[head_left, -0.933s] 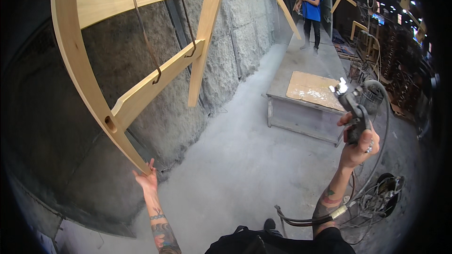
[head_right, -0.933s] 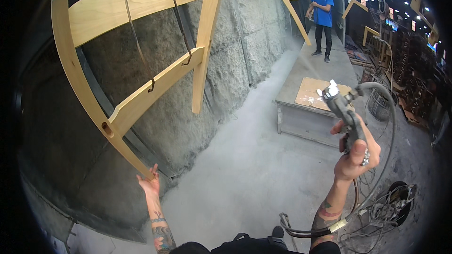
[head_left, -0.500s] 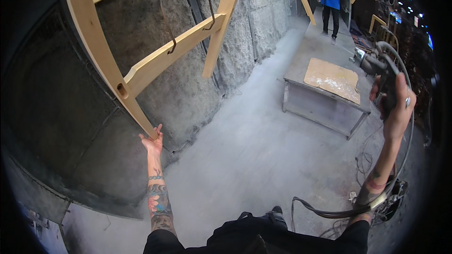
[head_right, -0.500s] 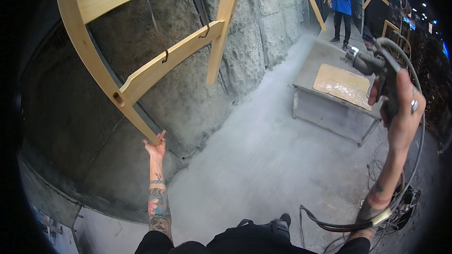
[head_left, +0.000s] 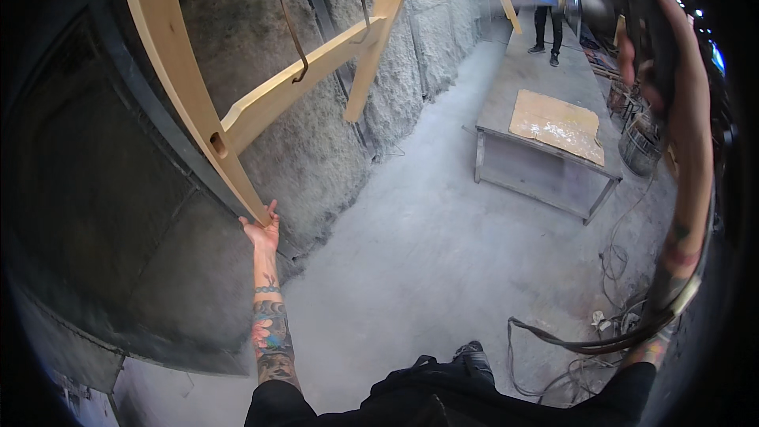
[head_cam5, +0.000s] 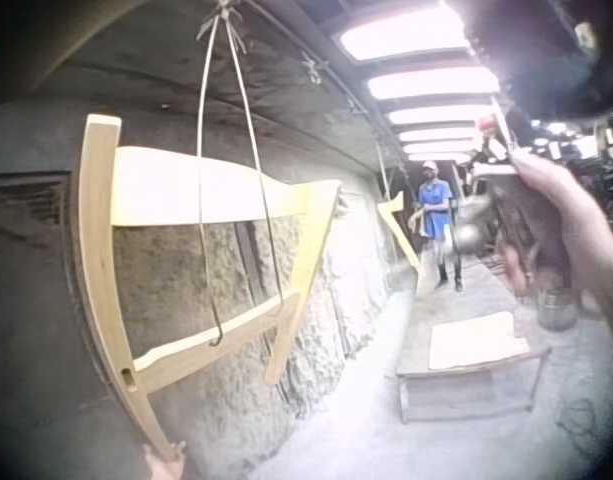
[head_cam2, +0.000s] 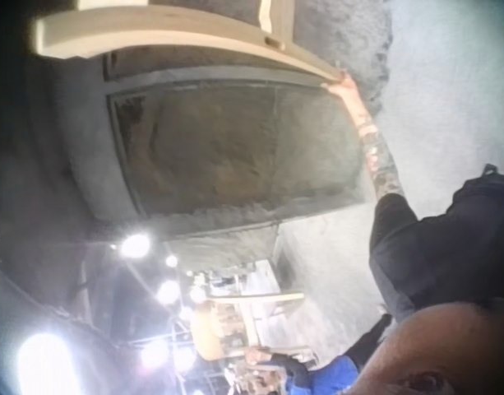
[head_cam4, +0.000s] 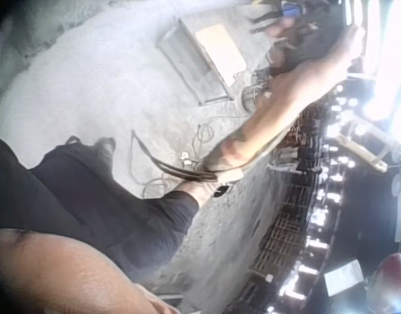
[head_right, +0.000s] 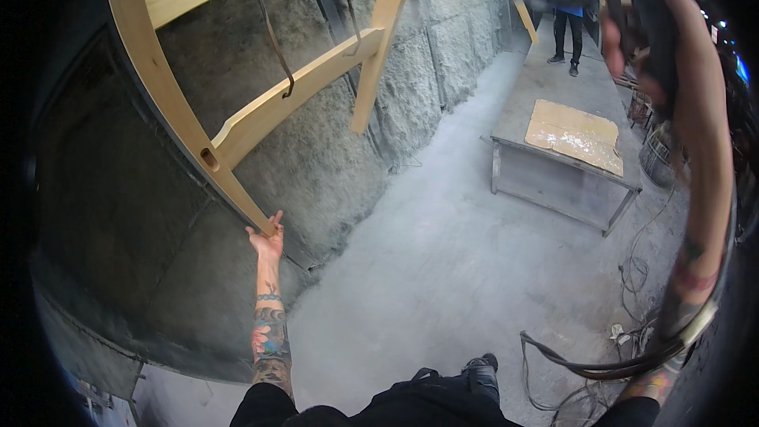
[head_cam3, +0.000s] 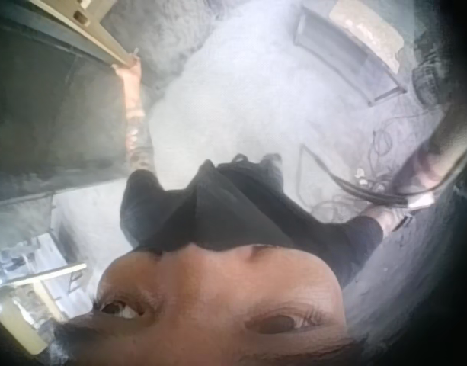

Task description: The person uses a spray gun to apply a light-colored finish to a wooden chair frame suspended from hooks. They rotate the chair by hand to coat all sides, then hand it off to a coworker and receive another chair to repeat the process.

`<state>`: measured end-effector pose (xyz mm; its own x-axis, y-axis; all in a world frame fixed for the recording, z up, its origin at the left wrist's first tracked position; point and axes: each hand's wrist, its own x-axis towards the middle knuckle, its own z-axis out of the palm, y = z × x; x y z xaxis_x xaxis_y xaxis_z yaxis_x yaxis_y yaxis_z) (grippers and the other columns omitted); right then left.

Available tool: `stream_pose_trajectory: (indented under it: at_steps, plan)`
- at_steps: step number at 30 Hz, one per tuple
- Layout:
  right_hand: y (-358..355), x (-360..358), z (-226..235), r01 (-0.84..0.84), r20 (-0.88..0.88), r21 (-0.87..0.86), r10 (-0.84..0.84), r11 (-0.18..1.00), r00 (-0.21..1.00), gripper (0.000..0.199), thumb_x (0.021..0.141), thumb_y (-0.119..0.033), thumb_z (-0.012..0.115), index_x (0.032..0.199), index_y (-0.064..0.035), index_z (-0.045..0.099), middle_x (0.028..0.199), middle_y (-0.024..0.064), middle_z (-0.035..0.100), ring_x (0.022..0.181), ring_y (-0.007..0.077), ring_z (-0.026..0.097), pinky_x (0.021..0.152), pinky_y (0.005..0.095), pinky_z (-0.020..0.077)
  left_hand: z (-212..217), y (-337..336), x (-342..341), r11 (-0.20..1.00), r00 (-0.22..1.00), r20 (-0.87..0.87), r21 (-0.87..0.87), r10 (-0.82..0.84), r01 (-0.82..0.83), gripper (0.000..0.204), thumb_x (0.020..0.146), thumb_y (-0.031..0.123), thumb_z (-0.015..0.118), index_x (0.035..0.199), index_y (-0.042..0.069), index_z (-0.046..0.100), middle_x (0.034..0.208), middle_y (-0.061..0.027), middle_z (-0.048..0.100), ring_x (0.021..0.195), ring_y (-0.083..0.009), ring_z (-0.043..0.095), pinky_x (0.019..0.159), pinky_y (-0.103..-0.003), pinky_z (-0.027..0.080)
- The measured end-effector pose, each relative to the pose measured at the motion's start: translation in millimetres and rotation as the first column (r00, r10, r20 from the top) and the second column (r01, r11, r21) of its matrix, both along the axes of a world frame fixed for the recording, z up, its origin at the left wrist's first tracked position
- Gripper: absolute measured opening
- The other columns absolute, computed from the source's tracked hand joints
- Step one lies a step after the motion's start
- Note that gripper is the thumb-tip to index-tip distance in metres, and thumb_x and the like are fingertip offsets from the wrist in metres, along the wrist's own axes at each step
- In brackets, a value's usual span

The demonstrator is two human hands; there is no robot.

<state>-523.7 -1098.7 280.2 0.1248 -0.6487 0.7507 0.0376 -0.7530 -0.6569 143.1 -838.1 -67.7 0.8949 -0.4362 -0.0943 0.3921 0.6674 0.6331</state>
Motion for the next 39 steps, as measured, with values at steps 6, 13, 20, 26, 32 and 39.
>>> stream_pose_trajectory:
  at_steps: [6, 13, 20, 26, 32, 39]
  plan:
    - [24, -14, -9, -0.077, 0.017, -0.079, 0.078, 0.994, 0.997, 0.070, 0.106, -0.063, 0.030, 0.115, -0.0019, 0.063, 0.070, 0.0089, 0.060, 0.046, 0.0100, 0.053, 0.037, 0.0208, 0.0295, 6, -8, 1, 0.999, 0.999, 0.025, 0.027, -0.034, 0.034, 0.098, 0.104, 0.073, 0.021, 0.150, -0.013, 0.029, 0.135, -0.0356, 0.059, 0.067, -0.0257, 0.062, 0.065, -0.034, 0.059]
    - [55, -32, -32, -0.452, 0.027, 0.091, 0.452, 0.887, 0.892, 0.075, 0.105, -0.065, 0.026, 0.114, 0.0011, 0.060, 0.071, 0.0129, 0.062, 0.047, 0.0150, 0.055, 0.037, 0.0224, 0.0314, 1, -20, 1, 0.990, 0.993, 0.026, 0.082, -0.116, 0.114, 0.097, 0.105, 0.070, 0.020, 0.153, -0.014, 0.023, 0.136, -0.0363, 0.058, 0.065, -0.0244, 0.063, 0.061, -0.031, 0.059]
    - [44, -17, -156, -0.497, 0.385, 0.252, 0.385, 0.830, 0.838, 0.081, 0.104, -0.069, 0.024, 0.107, 0.0039, 0.059, 0.071, 0.0158, 0.063, 0.048, 0.0194, 0.056, 0.037, 0.0242, 0.0320, -6, -33, 1, 0.980, 0.982, -0.041, 0.075, -0.182, 0.185, 0.073, 0.108, 0.058, 0.025, 0.140, -0.006, 0.040, 0.127, -0.0371, 0.062, 0.070, -0.0288, 0.066, 0.060, -0.033, 0.060]
    - [9, 47, -307, -0.524, 0.810, 0.465, -0.104, 0.714, 0.577, 0.073, 0.103, -0.071, 0.034, 0.090, -0.0026, 0.055, 0.075, 0.0078, 0.054, 0.058, 0.0194, 0.057, 0.033, 0.0241, 0.0284, -20, -29, -14, 0.964, 0.952, -0.195, 0.076, -0.237, 0.255, 0.044, 0.106, 0.037, 0.036, 0.121, -0.002, 0.051, 0.098, -0.0288, 0.067, 0.065, -0.0251, 0.057, 0.056, -0.033, 0.051]
    - [-10, 118, -394, -0.719, 0.825, 0.564, -0.258, 0.406, 0.502, 0.072, 0.103, -0.073, 0.034, 0.098, -0.0054, 0.058, 0.066, 0.0069, 0.052, 0.045, 0.0193, 0.050, 0.031, 0.0246, 0.0292, 5, -39, -54, 0.945, 0.879, -0.380, 0.031, -0.290, 0.325, 0.061, 0.102, 0.026, 0.049, 0.143, -0.015, 0.035, 0.077, -0.0104, 0.049, 0.065, -0.0182, 0.047, 0.057, -0.028, 0.043]
    - [12, 179, -453, -0.902, 0.905, 0.426, 0.024, -0.064, 0.426, 0.090, 0.098, -0.082, 0.026, 0.092, -0.0004, 0.065, 0.062, 0.0107, 0.060, 0.037, 0.0230, 0.048, 0.031, 0.0314, 0.0331, 21, -48, -73, 0.945, 0.869, -0.391, -0.005, -0.302, 0.326, 0.058, 0.102, 0.023, 0.046, 0.145, -0.014, 0.036, 0.078, -0.0063, 0.047, 0.066, -0.0155, 0.046, 0.055, -0.026, 0.040]
